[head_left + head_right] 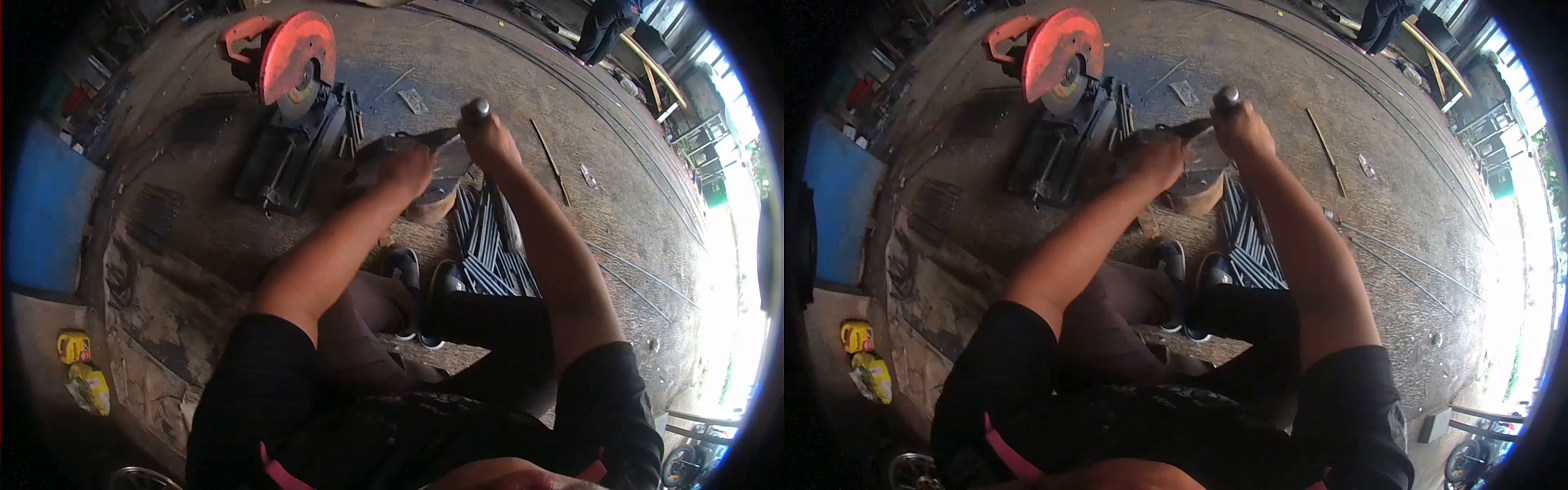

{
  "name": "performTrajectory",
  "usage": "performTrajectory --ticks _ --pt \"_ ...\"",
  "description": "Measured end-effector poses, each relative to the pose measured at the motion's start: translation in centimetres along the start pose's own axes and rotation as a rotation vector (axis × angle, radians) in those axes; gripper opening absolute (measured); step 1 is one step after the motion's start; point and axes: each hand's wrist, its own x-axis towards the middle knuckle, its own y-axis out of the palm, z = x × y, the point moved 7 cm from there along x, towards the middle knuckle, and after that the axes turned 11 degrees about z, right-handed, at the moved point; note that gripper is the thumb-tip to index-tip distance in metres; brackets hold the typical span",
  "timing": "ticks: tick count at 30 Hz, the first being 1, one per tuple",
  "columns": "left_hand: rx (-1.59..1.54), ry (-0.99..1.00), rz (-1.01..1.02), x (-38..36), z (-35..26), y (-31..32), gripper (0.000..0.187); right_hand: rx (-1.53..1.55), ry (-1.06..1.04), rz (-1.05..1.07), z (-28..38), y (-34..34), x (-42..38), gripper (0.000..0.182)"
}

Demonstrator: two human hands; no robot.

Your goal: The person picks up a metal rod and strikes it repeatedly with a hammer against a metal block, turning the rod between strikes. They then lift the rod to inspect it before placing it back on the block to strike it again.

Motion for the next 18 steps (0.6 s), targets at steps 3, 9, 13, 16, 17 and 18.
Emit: performTrajectory --ticks 3,9,13,16,17,18 --pt "0.039 0.007 -0.057 0.0 0.6 0.8 0.042 0.265 0.304 0.459 2.3 -5.2 -2.7 0.057" --pt "0.014 -0.004 -0.005 0.4 0.0 -0.6 0.041 0.49 0.271 0.219 2.4 -13.0 -0.7 0.063" --pt "-0.004 -0.005 -0.02 0.5 -0.1 -0.6 0.04 -0.524 -0.425 -0.619 5.2 -24.1 2.9 0.057" --pt "-0.012 -0.012 -0.003 0.3 -0.3 -0.8 0.041 1.018 -0.052 -0.282 7.7 -25.2 1.4 0.039" --pt "-0.014 -0.01 -0.001 0.2 -0.3 -1.0 0.041 0.384 0.026 -0.363 7.9 -25.5 0.4 0.054" --pt "-0.011 -0.011 -0.003 0.4 -0.1 -1.0 0.041 0.438 0.148 -0.252 7.3 -22.4 0.4 0.05"
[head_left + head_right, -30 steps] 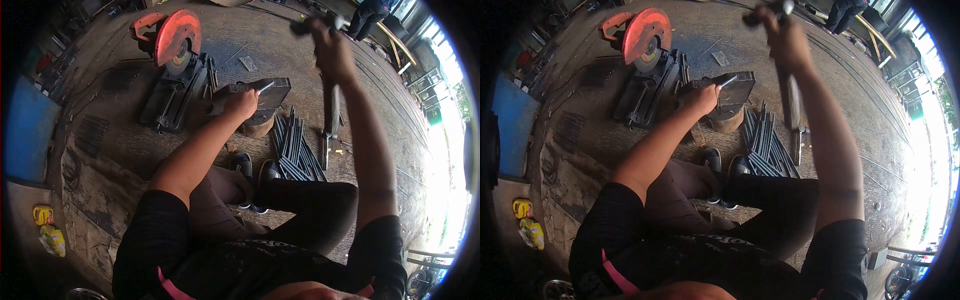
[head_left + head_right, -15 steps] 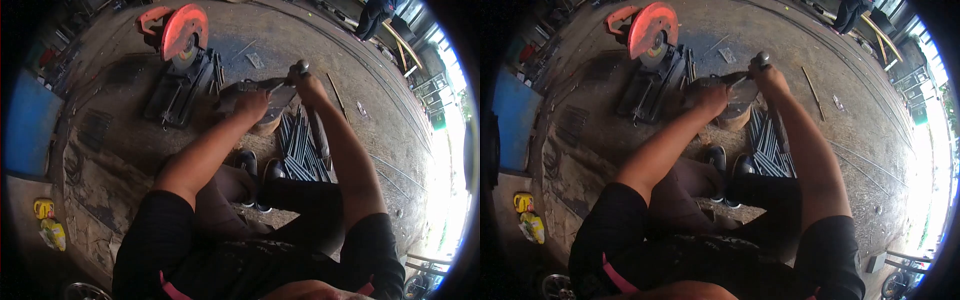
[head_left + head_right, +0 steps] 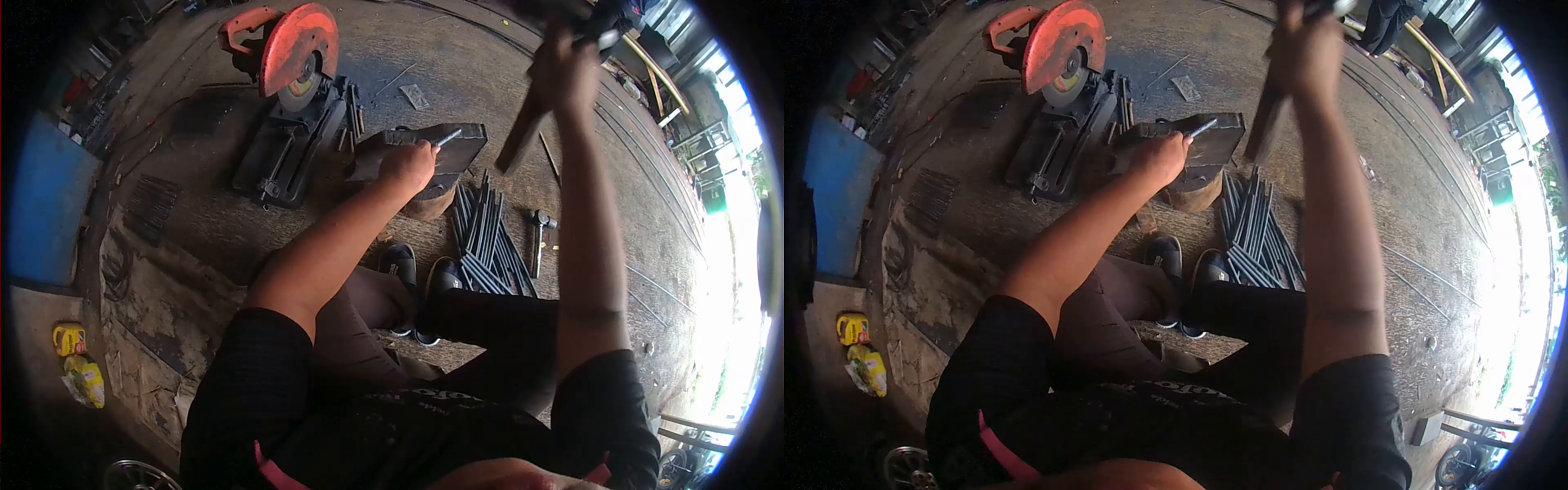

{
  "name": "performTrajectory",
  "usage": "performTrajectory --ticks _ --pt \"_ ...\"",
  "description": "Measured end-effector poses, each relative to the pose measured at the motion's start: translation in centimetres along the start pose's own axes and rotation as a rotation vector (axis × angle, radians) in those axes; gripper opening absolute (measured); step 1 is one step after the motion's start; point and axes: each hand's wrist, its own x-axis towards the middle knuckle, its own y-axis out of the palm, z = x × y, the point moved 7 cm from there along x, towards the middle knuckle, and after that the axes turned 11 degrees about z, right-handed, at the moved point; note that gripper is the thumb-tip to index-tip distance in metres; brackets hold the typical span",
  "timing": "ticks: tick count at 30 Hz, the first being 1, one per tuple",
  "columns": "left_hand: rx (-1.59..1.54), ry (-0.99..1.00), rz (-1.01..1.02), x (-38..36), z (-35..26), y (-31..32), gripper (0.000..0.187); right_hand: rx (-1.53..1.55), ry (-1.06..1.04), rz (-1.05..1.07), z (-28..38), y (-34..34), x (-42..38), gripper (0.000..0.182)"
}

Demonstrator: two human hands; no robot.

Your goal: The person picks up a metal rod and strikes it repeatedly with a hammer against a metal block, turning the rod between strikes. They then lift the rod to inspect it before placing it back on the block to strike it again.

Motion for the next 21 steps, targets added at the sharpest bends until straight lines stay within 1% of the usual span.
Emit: performTrajectory --ticks 1,2,3,5,6,8,9,11,12,13,15,17,18,19,20,21 --pt "-0.007 0.002 0.004 0.1 0.1 0.3 0.041 0.115 -0.103 0.043 -4.2 4.2 -0.4 0.047" --pt "-0.014 0.007 0.012 0.1 0.1 0.7 0.04 -0.249 -0.035 0.2 -9.8 9.6 -1.0 0.046" --pt "-0.01 0.013 0.015 -0.1 -0.2 0.8 0.04 -0.265 -0.039 0.35 -10.7 12.5 -4.7 0.044" --pt "0.029 -0.003 0.023 0.0 -0.4 0.4 0.039 -0.433 0.036 0.599 -11.9 14.5 -6.1 0.046" --pt "0.019 -0.011 0.026 0.1 -0.2 1.0 0.039 -0.44 0.033 0.61 -11.4 14.1 -6.1 0.046" --pt "0.018 0.066 -0.007 0.5 0.2 1.7 0.038 -0.138 0.331 0.804 -11.6 13.7 -6.6 0.06" --pt "0.019 0.069 -0.008 0.2 0.0 1.5 0.038 -0.137 0.332 0.801 -12.2 13.8 -6.5 0.06" --pt "0.005 0.046 -0.025 -0.1 -0.2 0.6 0.037 -0.078 0.33 0.566 -13.9 12.8 -4.7 0.061" --pt "0.005 0.044 -0.029 0.0 -0.2 0.3 0.037 -0.106 0.219 0.5 -12.8 11.6 -3.5 0.059" --pt "-0.001 0.03 -0.025 0.1 -0.1 0.4 0.038 -0.132 0.111 0.434 -10.9 9.8 -2.4 0.057" --pt "-0.01 0.018 -0.003 0.1 -0.1 0.9 0.039 0.076 0.171 0.34 -4.1 4.2 -2.2 0.053" --pt "-0.039 0.018 0.003 0.2 0.1 0.8 0.041 -0.436 -0.55 -0.093 1.3 0.1 -0.3 0.048" --pt "-0.042 -0.009 0.061 0.1 -0.1 0.5 0.042 0.101 -0.28 -0.077 3.1 -2.0 0.0 0.039" --pt "-0.041 -0.011 0.061 0.1 -0.1 0.5 0.042 0.63 0.003 -0.056 4.0 -2.0 -0.6 0.035" --pt "-0.045 -0.017 0.08 0.2 -0.1 0.5 0.043 0.635 -0.163 -0.064 3.9 -2.6 0.0 0.03" --pt "-0.049 -0.021 0.099 0.3 -0.1 0.5 0.044 0.636 -0.166 -0.063 2.2 -2.3 0.8 0.03"
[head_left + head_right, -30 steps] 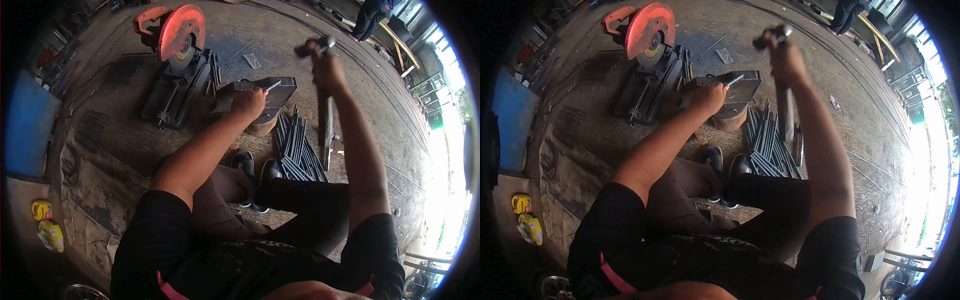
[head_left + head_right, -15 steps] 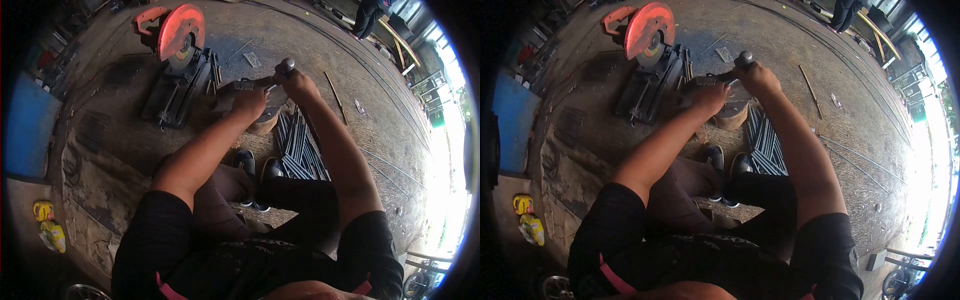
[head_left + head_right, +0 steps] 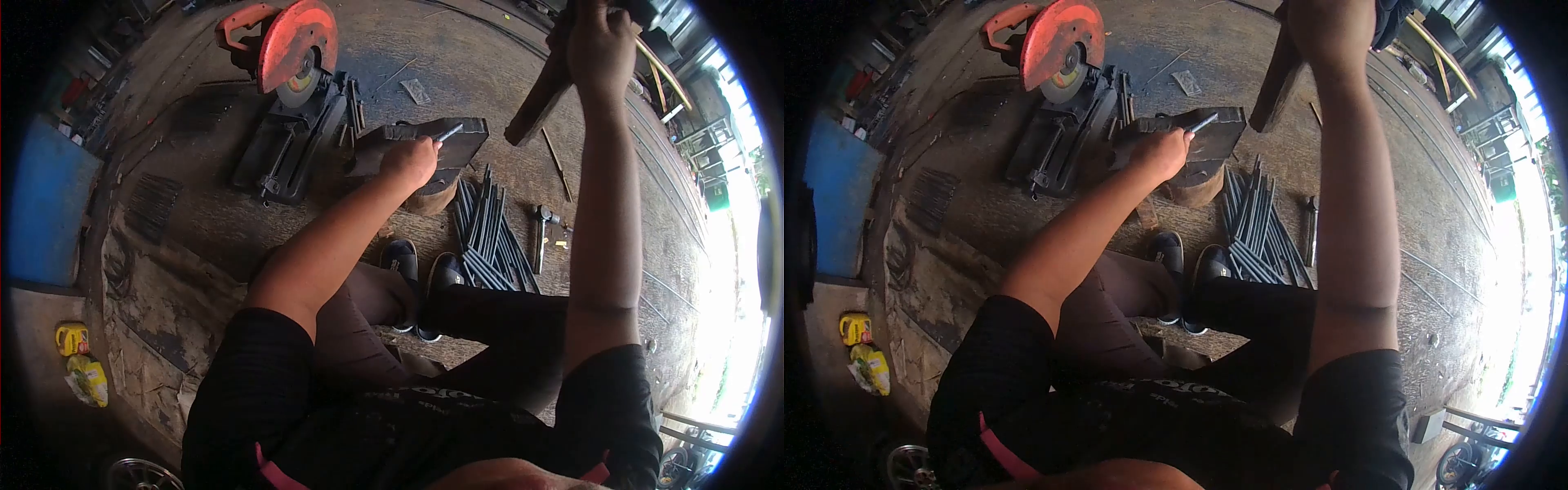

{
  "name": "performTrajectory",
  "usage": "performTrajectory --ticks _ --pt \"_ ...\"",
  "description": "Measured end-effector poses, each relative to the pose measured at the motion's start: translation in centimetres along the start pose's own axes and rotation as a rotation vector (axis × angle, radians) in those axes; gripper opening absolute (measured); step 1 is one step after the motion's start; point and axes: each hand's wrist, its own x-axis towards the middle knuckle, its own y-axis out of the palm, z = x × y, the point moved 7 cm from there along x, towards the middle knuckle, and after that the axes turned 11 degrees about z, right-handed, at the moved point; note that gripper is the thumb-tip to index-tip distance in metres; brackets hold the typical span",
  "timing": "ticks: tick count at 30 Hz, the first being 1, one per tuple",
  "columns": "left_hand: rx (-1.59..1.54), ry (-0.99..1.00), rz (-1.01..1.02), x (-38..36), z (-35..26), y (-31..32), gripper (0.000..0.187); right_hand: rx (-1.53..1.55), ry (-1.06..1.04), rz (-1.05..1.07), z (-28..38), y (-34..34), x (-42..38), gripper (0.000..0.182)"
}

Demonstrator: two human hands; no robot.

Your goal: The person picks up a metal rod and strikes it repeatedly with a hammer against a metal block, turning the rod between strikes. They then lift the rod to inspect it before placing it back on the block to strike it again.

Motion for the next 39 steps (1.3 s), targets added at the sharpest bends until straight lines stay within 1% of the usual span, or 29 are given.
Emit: performTrajectory --ticks 1,2,4,5,6,7,8,10,11,12,14,16,18,19,21,22,24,25,26,27,28,30,31,33,34,36,37,38,39 --pt "0.0 0.001 -0.002 0.0 -0.1 -0.1 0.044 -0.461 -0.027 0.077 -1.7 0.1 0.2 0.034" --pt "-0.011 -0.018 0.01 0.0 0.0 -0.1 0.044 -0.923 -0.053 0.151 -3.8 0.8 -0.4 0.043" --pt "-0.023 -0.033 0.025 0.2 0.1 0.3 0.043 -0.75 0.37 0.352 -12.5 2.6 -5.1 0.044" --pt "-0.018 -0.017 0.032 0.5 0.2 0.7 0.044 -1.002 0.406 0.489 -22.6 3.3 -7.7 0.047" --pt "-0.01 -0.001 0.033 1.0 0.2 0.7 0.044 -0.814 0.429 0.521 -21.3 3.9 -10.3 0.052" --pt "-0.001 0.006 0.023 1.5 0.2 0.1 0.044 -0.816 0.557 0.559 -20.0 3.1 -10.9 0.053" --pt "-0.001 0.001 0.014 1.4 0.0 0.3 0.045 -0.82 0.553 0.568 -18.6 2.8 -10.2 0.053" --pt "-0.001 -0.015 0.029 0.2 0.1 0.8 0.046 -0.604 0.848 0.616 -18.6 1.3 -11.6 0.055" --pt "-0.031 -0.031 0.065 0.0 -0.1 0.6 0.046 -0.679 0.666 0.605 -21.2 0.4 -10.6 0.053" --pt "-0.059 -0.046 0.086 0.4 -0.3 0.0 0.046 -0.682 0.658 0.596 -20.2 0.2 -9.8 0.053" --pt "-0.044 -0.04 0.088 0.7 -0.5 -0.2 0.046 -0.628 0.731 0.433 -16.5 -0.9 -8.0 0.045" --pt "-0.027 -0.042 0.105 0.7 -0.4 0.1 0.047 -0.626 0.288 0.263 -12.4 -2.2 -3.8 0.038" --pt "-0.028 -0.041 0.136 1.1 -0.4 0.2 0.048 -0.741 -0.142 0.143 -4.2 -2.2 -1.3 0.03" --pt "-0.028 -0.04 0.139 1.1 -0.5 0.3 0.048 -0.743 -0.139 0.143 -2.3 -1.9 -0.3 0.03" --pt "-0.014 -0.047 0.113 1.1 -0.6 0.0 0.048 -0.032 -0.175 -0.089 -0.1 -2.9 0.9 0.032" --pt "-0.012 -0.048 0.112 1.1 -0.7 -0.1 0.048 -0.029 -0.175 -0.09 0.0 -2.6 0.3 0.032" --pt "-0.005 -0.077 0.136 0.9 -0.7 -0.1 0.047 -0.711 -0.042 0.116 -0.8 -0.6 -1.4 0.048" --pt "0.001 -0.08 0.136 0.8 -0.7 -0.2 0.047 -0.754 0.128 0.226 -5.7 0.3 -1.9 0.046" --pt "-0.024 -0.084 0.139 0.7 -0.7 -0.3 0.048 -0.793 0.3 0.337 -12.4 1.4 -3.6 0.045" --pt "-0.048 -0.085 0.143 0.7 -0.8 -0.2 0.049 -0.914 0.42 0.504 -18.6 3.1 -7.1 0.047" --pt "-0.042 -0.08 0.139 0.9 -0.9 0.0 0.049 -0.902 0.44 0.6 -22.2 4.4 -10.0 0.054" --pt "-0.005 -0.066 0.152 2.2 0.0 1.7 0.051 -0.875 0.543 0.584 -19.3 3.9 -10.9 0.057" --pt "0.033 -0.054 0.183 3.0 0.4 2.5 0.053 -0.874 0.545 0.597 -18.0 3.9 -10.5 0.057" --pt "-0.013 -0.07 0.216 3.0 0.8 3.0 0.054 -0.614 0.857 0.627 -17.4 2.5 -10.8 0.055" --pt "-0.062 -0.081 0.234 3.1 0.5 2.2 0.055 -0.617 0.846 0.622 -17.5 2.1 -10.0 0.055" --pt "-0.121 -0.061 0.219 2.7 0.2 1.3 0.057 -0.622 0.737 0.46 -17.7 0.3 -7.7 0.049" --pt "-0.174 -0.044 0.218 2.2 0.0 0.9 0.061 -0.695 0.49 0.467 -15.4 0.3 -5.6 0.047" --pt "-0.177 -0.043 0.222 1.8 -0.3 0.4 0.061 -0.758 0.247 0.468 -12.9 0.0 -3.8 0.046" --pt "-0.233 -0.129 0.311 1.1 -0.5 -0.2 0.062 -0.695 0.116 0.345 -8.3 -0.3 -3.0 0.052"
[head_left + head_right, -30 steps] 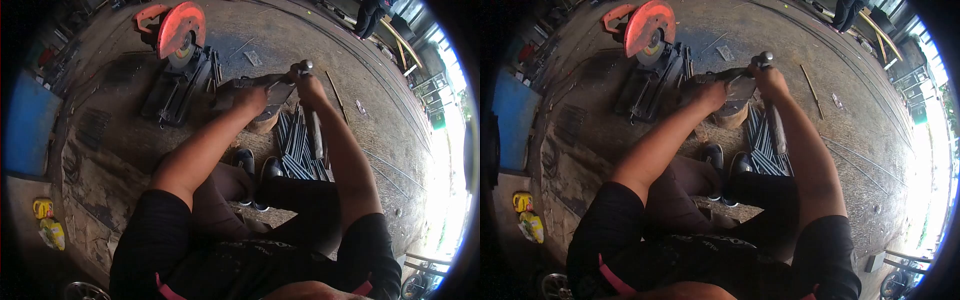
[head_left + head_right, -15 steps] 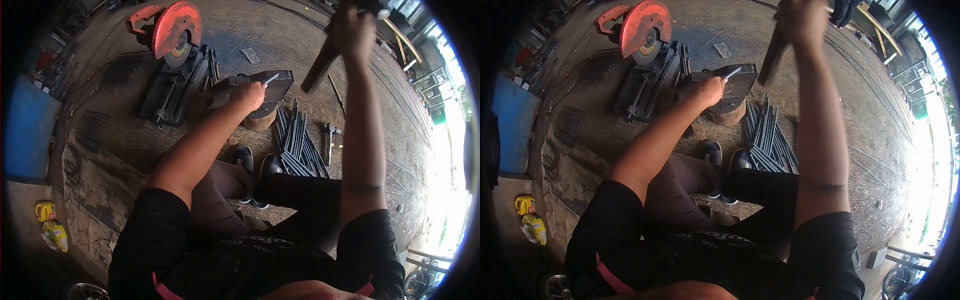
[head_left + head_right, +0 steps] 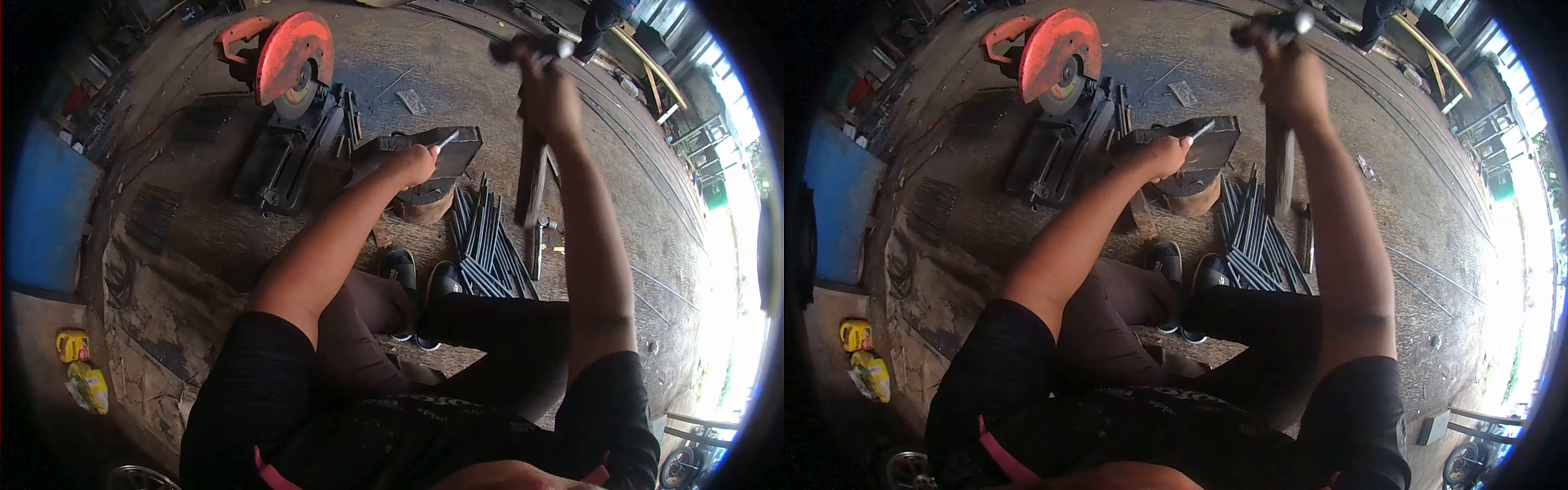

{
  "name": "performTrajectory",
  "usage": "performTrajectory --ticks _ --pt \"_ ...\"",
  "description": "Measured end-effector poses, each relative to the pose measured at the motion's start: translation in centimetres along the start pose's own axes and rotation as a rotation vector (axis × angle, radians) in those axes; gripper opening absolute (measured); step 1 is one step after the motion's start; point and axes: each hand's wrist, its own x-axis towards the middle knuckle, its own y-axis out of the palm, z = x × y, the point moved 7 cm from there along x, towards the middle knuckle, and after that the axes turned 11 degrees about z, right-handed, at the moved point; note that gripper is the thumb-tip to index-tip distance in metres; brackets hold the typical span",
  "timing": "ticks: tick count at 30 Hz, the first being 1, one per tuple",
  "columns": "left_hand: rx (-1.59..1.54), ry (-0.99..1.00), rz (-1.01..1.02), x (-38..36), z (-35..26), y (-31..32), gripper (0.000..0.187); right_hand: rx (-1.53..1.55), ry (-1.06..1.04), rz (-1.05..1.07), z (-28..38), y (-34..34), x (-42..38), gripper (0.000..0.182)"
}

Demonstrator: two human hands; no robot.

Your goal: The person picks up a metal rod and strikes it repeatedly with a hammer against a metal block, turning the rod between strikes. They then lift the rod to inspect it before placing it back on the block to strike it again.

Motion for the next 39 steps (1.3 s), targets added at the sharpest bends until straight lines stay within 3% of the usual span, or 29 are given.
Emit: performTrajectory --ticks 1,3,4,5,7,8,9,10,11,13,14,16,17,21,23,25,26,28,29,31,33,34,35,37,39 --pt "-0.063 -0.086 0.079 -0.5 0.1 0.0 0.064 0.055 -0.093 -0.157 3.7 -3.2 -0.4 0.059" --pt "-0.094 -0.103 0.096 -0.1 0.5 0.3 0.065 0.331 0.011 -0.31 5.2 -6.6 0.2 0.049" --pt "-0.126 -0.122 0.111 0.0 0.6 0.2 0.066 0.601 -0.013 -0.334 7.0 -7.0 0.3 0.032" --pt "-0.127 -0.121 0.107 0.1 0.6 0.1 0.066 0.601 -0.017 -0.334 6.6 -7.0 0.5 0.032" --pt "-0.073 -0.136 0.119 0.2 0.6 0.3 0.065 0.212 -0.057 -0.301 5.6 -5.9 0.9 0.055" --pt "-0.072 -0.137 0.121 0.2 0.7 0.4 0.065 0.076 -0.065 -0.23 4.2 -3.2 1.1 0.054" --pt "-0.059 -0.096 0.088 0.2 0.6 0.3 0.065 0.107 0.168 -0.018 -0.2 1.5 1.2 0.052" --pt "-0.045 -0.054 0.058 0.3 0.3 0.4 0.064 -0.036 0.224 0.076 -3.7 6.3 0.6 0.051" --pt "-0.04 -0.051 0.061 0.3 0.2 0.7 0.064 -0.182 0.354 0.447 -9.4 13.9 -0.1 0.046" --pt "0.133 0.094 0.029 1.3 -0.3 0.8 0.063 -0.228 0.252 0.338 -8.1 12.4 -2.7 0.047" --pt "0.259 0.154 -0.088 2.2 0.2 1.2 0.061 -0.232 0.244 0.349 -7.6 11.4 -2.8 0.047" --pt "0.203 0.1 -0.105 2.6 1.2 1.9 0.058 0.129 0.513 0.578 -7.9 10.1 -4.1 0.05" --pt "0.163 0.064 -0.121 2.8 1.4 1.9 0.056 0.13 0.518 0.572 -7.3 9.0 -4.2 0.05" --pt "0.186 0.077 -0.252 -0.1 0.2 1.3 0.047 0.111 0.356 0.242 -4.7 2.9 -1.2 0.05" --pt "0.29 0.112 -0.342 -1.4 -0.8 0.2 0.042 0.24 0.097 0.038 1.3 -2.5 -0.5 0.054" --pt "0.307 0.137 -0.362 -1.1 -0.7 0.1 0.04 -0.287 -0.572 -0.284 8.0 -6.6 -0.9 0.039" --pt "0.322 0.157 -0.382 -0.9 -0.6 0.2 0.039 -0.287 -0.572 -0.282 9.1 -7.3 -0.7 0.039" --pt "0.329 0.15 -0.379 -1.2 -0.7 0.1 0.039 0.603 -0.06 -0.219 8.4 -7.8 0.0 0.033" --pt "0.336 0.146 -0.373 -1.3 -0.8 0.2 0.039 0.603 -0.061 -0.217 7.2 -6.9 0.5 0.033" --pt "0.3 0.155 -0.363 -1.1 -0.6 0.3 0.039 0.191 -0.122 -0.159 3.4 -2.9 1.2 0.05" --pt "0.268 0.164 -0.352 -1.0 -0.6 0.4 0.038 -0.061 0.231 0.068 -2.1 5.0 -0.1 0.052" --pt "0.276 0.175 -0.367 -1.1 -0.6 0.4 0.039 -0.153 0.345 0.323 -5.3 10.0 -1.3 0.06" --pt "0.286 0.185 -0.384 -1.1 -0.6 0.2 0.039 0.022 0.287 0.294 -7.9 12.7 -2.9 0.064" --pt "0.289 0.165 -0.387 -0.8 -0.4 0.0 0.039 -0.096 0.365 0.3 -8.4 11.1 -3.3 0.06" --pt "0.286 0.14 -0.381 -0.8 0.3 0.6 0.039 0.176 0.598 0.504 -9.7 10.8 -3.4 0.055"
